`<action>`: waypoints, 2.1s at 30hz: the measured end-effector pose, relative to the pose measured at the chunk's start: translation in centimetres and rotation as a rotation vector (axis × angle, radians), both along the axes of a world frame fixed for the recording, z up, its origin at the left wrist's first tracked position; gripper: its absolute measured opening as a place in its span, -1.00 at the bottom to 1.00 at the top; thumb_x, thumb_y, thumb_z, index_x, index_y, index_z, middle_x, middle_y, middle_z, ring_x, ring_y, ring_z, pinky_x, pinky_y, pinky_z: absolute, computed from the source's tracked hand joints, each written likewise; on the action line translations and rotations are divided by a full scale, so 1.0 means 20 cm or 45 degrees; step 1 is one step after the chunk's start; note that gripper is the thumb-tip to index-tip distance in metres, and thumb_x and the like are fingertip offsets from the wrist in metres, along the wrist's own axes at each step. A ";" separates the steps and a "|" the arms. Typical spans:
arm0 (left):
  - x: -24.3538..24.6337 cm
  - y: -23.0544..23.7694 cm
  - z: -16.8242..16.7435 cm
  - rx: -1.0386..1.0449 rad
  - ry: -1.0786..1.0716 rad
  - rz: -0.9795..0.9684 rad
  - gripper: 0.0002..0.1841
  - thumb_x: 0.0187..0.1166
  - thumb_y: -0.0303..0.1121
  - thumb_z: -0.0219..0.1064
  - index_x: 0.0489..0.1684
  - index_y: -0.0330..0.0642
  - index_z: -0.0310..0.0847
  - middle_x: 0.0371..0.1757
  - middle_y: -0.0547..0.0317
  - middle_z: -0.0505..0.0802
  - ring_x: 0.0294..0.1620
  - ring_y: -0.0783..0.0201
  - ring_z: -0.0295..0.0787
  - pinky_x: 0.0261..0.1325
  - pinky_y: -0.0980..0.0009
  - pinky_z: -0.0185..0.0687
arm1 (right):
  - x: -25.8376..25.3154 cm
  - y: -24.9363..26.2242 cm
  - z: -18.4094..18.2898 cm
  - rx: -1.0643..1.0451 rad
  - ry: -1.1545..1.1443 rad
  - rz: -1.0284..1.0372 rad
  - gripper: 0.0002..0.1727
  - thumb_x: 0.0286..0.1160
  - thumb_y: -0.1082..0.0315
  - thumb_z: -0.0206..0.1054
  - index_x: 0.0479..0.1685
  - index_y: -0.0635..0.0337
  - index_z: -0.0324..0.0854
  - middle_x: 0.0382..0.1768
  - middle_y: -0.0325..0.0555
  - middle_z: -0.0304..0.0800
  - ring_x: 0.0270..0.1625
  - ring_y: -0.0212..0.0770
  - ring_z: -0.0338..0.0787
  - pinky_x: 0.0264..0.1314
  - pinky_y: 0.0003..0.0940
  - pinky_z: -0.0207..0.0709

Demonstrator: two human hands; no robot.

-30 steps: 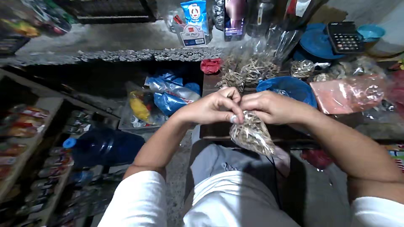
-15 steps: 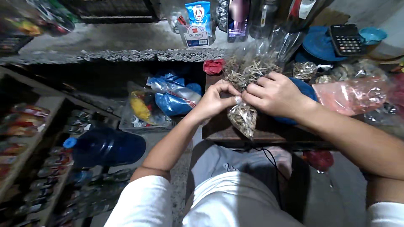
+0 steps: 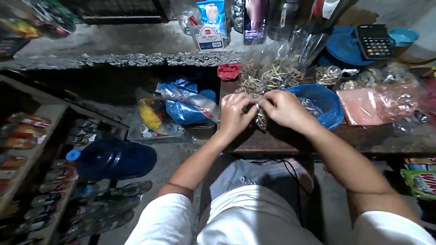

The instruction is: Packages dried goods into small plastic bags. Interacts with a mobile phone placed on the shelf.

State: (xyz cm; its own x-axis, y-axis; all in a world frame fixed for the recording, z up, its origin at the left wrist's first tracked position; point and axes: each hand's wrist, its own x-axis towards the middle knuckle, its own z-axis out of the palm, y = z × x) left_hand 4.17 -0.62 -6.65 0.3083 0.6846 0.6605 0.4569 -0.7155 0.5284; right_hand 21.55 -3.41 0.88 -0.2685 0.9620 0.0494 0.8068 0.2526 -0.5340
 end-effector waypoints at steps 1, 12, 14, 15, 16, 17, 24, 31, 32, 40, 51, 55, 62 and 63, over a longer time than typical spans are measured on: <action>0.00 0.01 -0.02 0.006 -0.027 0.016 -0.86 0.50 -0.38 0.43 -0.18 -0.19 0.90 -0.06 0.03 0.93 0.05 0.10 0.84 0.41 -0.08 0.41 | -0.02 -0.01 -0.03 0.049 0.037 -0.047 -0.66 0.74 0.32 0.12 -0.18 0.41 0.73 -0.16 0.23 0.80 -0.03 0.18 0.81 0.05 0.23 0.55; 0.05 -0.04 -0.15 -0.297 -0.436 0.038 -0.82 0.55 -0.46 0.33 -0.11 -0.35 0.83 -0.12 0.03 0.88 -0.03 0.32 0.77 0.21 0.31 0.60 | -0.17 -0.12 -0.35 0.739 0.160 -0.296 -0.80 0.37 0.43 0.46 -0.07 0.32 0.81 -0.03 0.21 0.76 0.06 0.25 0.75 -0.05 0.02 0.67; 0.06 -0.07 -0.14 -0.367 -0.455 0.023 -0.82 0.56 -0.48 0.32 -0.09 -0.38 0.81 -0.14 0.04 0.86 -0.09 0.40 0.76 0.13 0.45 0.62 | -0.17 -0.11 -0.39 0.815 0.191 -0.292 -0.81 0.33 0.44 0.47 -0.12 0.32 0.82 -0.05 0.20 0.78 0.10 0.24 0.74 0.05 -0.02 0.66; 0.06 -0.08 -0.13 -0.415 -0.462 0.006 -0.82 0.58 -0.49 0.31 -0.06 -0.39 0.80 -0.13 0.04 0.85 -0.11 0.45 0.75 0.10 0.51 0.63 | -0.16 -0.11 -0.41 0.839 0.216 -0.282 -0.82 0.33 0.44 0.46 -0.14 0.31 0.83 -0.05 0.19 0.79 0.13 0.23 0.74 0.12 -0.03 0.65; 0.06 -0.10 -0.13 -0.460 -0.477 -0.013 -0.82 0.59 -0.50 0.31 -0.04 -0.41 0.78 -0.12 0.05 0.85 -0.12 0.50 0.74 0.07 0.56 0.63 | -0.16 -0.11 -0.43 0.856 0.243 -0.269 -0.82 0.33 0.44 0.46 -0.16 0.32 0.83 -0.05 0.20 0.79 0.14 0.23 0.74 0.17 -0.03 0.63; 0.06 -0.11 -0.12 -0.499 -0.499 -0.032 -0.82 0.60 -0.50 0.31 -0.02 -0.42 0.77 -0.09 0.06 0.85 -0.11 0.52 0.74 0.07 0.58 0.64 | -0.16 -0.11 -0.44 0.865 0.267 -0.257 -0.83 0.33 0.43 0.45 -0.17 0.33 0.83 -0.04 0.21 0.79 0.16 0.24 0.73 0.23 -0.03 0.62; 0.07 -0.15 -0.13 -0.662 -0.709 -0.127 -0.81 0.64 -0.53 0.26 0.04 -0.40 0.75 0.00 0.20 0.87 -0.06 0.60 0.76 0.11 0.58 0.68 | -0.17 -0.09 -0.52 0.992 0.414 -0.234 -0.85 0.30 0.41 0.45 -0.28 0.33 0.81 -0.04 0.22 0.78 0.22 0.17 0.72 0.37 -0.15 0.55; 0.05 -0.14 -0.14 -0.756 -0.706 -0.210 -0.87 0.53 -0.62 0.29 -0.12 -0.33 0.74 -0.22 0.37 0.84 -0.27 0.66 0.71 -0.11 0.66 0.66 | -0.17 -0.09 -0.57 0.989 0.516 -0.248 -0.89 0.18 0.42 0.45 -0.44 0.32 0.71 -0.11 0.18 0.77 0.18 0.14 0.73 0.53 -0.05 0.43; 0.04 -0.14 -0.14 -0.736 -0.674 -0.229 -0.88 0.52 -0.62 0.30 -0.14 -0.33 0.75 -0.22 0.37 0.85 -0.26 0.67 0.72 -0.10 0.66 0.67 | -0.16 -0.09 -0.58 0.972 0.545 -0.256 -0.89 0.17 0.42 0.45 -0.45 0.31 0.70 -0.11 0.18 0.76 0.17 0.12 0.73 0.51 -0.06 0.43; -0.01 -0.04 -0.19 -0.347 -0.321 -0.282 -0.85 0.45 -0.35 0.48 -0.31 -0.28 0.85 -0.09 0.15 0.63 0.06 0.44 0.50 0.21 0.60 0.40 | -0.12 -0.12 -0.56 0.633 0.789 -0.369 -0.89 0.20 0.47 0.43 -0.40 0.37 0.67 0.06 0.14 0.61 0.12 -0.23 0.64 0.08 -0.54 0.57; 0.08 -0.03 -0.29 -0.904 -0.632 -0.544 -0.79 0.60 -0.32 0.29 -0.33 -0.26 0.76 0.37 0.17 0.66 0.46 0.44 0.48 0.48 0.44 0.45 | -0.02 -0.12 -0.54 0.178 0.901 -0.373 -0.91 0.31 0.47 0.41 -0.29 0.32 0.72 0.24 0.08 0.54 0.27 -0.24 0.57 0.21 -0.43 0.55; 0.09 -0.05 -0.26 -1.005 -0.690 -0.476 -0.82 0.55 -0.42 0.27 -0.30 -0.29 0.80 0.60 0.01 0.53 0.63 0.30 0.37 0.55 0.34 0.41 | -0.03 -0.13 -0.55 0.264 0.930 -0.415 -0.85 0.41 0.47 0.39 -0.11 0.32 0.72 0.20 0.08 0.60 0.24 -0.25 0.64 0.21 -0.40 0.60; 0.11 -0.10 -0.23 -0.964 -0.722 -0.248 -0.91 0.48 -0.53 0.38 -0.30 -0.33 0.82 0.68 -0.12 0.46 0.75 0.19 0.23 0.64 0.30 0.33 | -0.06 -0.17 -0.62 0.605 0.757 -0.400 -0.78 0.41 0.41 0.45 -0.06 0.32 0.85 0.00 0.11 0.83 0.11 -0.07 0.77 0.27 -0.15 0.60; 0.12 -0.11 -0.22 -0.934 -0.708 -0.227 -0.91 0.47 -0.53 0.40 -0.30 -0.35 0.83 0.67 -0.16 0.47 0.78 0.14 0.18 0.69 0.26 0.27 | -0.07 -0.17 -0.62 0.626 0.753 -0.415 -0.80 0.42 0.40 0.46 -0.08 0.31 0.86 -0.01 0.08 0.85 0.11 -0.09 0.79 0.29 -0.15 0.60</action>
State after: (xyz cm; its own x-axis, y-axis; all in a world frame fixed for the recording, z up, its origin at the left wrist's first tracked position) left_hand 6.51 -2.72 -11.09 0.2188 0.9615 0.1665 -0.0812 -0.1521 0.9850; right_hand 20.20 -6.89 -11.57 0.2215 0.8191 0.5291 0.5008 0.3700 -0.7825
